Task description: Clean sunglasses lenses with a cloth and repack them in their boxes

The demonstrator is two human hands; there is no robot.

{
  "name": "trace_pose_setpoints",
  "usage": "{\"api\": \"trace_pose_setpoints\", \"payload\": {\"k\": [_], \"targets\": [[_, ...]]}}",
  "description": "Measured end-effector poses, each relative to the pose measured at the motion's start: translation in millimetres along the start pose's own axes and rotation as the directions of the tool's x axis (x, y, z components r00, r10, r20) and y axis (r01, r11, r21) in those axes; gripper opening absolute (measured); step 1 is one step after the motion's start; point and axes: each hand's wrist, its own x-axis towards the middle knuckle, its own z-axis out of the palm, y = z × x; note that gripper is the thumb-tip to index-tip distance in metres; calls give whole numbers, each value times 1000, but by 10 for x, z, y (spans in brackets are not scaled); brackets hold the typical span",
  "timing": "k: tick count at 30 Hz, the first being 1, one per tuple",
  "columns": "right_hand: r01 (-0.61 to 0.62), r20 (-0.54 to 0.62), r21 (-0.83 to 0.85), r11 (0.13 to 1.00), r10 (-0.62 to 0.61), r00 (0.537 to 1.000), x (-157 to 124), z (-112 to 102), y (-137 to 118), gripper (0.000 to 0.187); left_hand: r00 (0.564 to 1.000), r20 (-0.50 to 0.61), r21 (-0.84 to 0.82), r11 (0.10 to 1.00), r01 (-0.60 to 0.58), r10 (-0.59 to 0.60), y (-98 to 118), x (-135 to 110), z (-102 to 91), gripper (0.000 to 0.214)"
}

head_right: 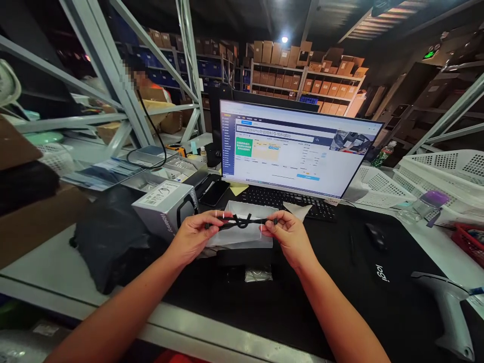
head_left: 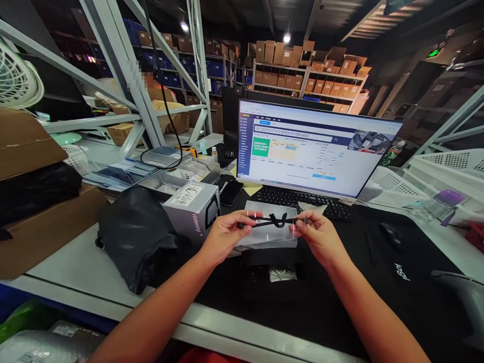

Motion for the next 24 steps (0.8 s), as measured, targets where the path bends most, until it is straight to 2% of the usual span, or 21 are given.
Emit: {"api": "trace_pose_setpoints", "payload": {"k": [4, 10, 14, 17, 21, 24], "targets": [[-41, 14, 81, 996, 40, 999, 16, 9, 20, 41, 1000, 17, 33, 999, -22, 21, 34, -5, 11, 8], [-60, 118, 111, 992, 47, 992, 28, -32, 52, 35, 999, 26, -65, 998, 27, -25, 14, -6, 27, 13], [-40, 99, 123, 992, 28, 995, 50, -51, 85, 36, 996, 18, -176, 981, 84, -82, 8, -15, 44, 21], [-15, 114, 67, 998, 7, 993, 59, -67, 72, 38, 987, -12, -296, 943, 151, -161, 8, -17, 70, 27], [-50, 145, -7, 999, 51, 988, 48, -126, -16, 45, 969, -6, -442, 870, 218, -246, 0, -16, 108, 35], [-79, 177, -16, 997, 81, 981, 27, -178, -114, 47, 959, -22, -478, 845, 239, -283, 5, -17, 113, 39]]}}
